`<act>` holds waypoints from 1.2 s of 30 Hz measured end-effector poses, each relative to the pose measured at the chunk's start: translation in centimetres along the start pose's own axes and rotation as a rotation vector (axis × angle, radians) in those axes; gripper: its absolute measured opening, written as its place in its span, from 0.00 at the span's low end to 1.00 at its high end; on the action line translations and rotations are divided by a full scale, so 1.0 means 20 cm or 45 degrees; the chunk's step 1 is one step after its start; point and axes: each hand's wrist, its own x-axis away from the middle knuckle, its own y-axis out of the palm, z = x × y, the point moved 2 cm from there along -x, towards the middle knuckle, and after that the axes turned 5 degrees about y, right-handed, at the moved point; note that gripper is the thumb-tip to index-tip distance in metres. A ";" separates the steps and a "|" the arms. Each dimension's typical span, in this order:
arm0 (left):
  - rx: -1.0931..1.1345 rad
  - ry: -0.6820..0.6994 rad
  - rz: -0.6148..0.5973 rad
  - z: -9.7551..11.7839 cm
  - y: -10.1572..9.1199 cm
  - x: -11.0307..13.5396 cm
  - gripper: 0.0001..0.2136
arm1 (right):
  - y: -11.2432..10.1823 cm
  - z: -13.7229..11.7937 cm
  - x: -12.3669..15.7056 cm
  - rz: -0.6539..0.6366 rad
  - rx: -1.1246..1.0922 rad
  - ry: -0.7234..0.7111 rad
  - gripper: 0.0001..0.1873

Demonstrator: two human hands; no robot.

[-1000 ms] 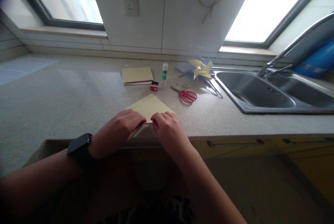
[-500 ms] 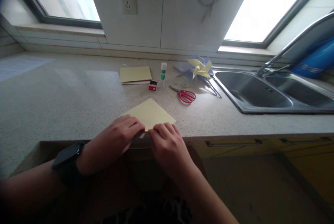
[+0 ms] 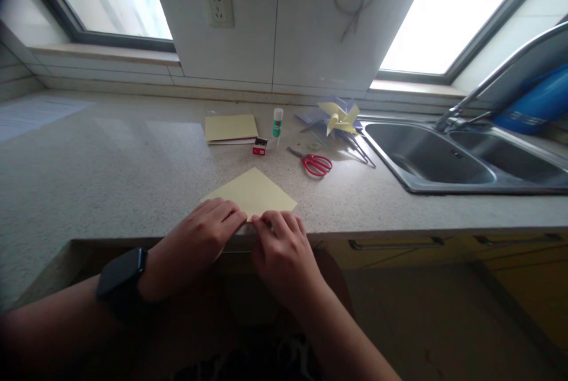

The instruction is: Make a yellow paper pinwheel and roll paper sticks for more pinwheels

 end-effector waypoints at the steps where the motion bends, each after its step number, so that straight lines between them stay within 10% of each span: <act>1: 0.010 -0.008 0.004 -0.01 0.00 0.00 0.05 | 0.00 0.00 0.00 -0.010 -0.003 0.007 0.19; 36: 0.018 0.281 0.269 0.01 -0.01 0.10 0.07 | -0.01 0.07 0.07 0.121 -0.077 -0.199 0.08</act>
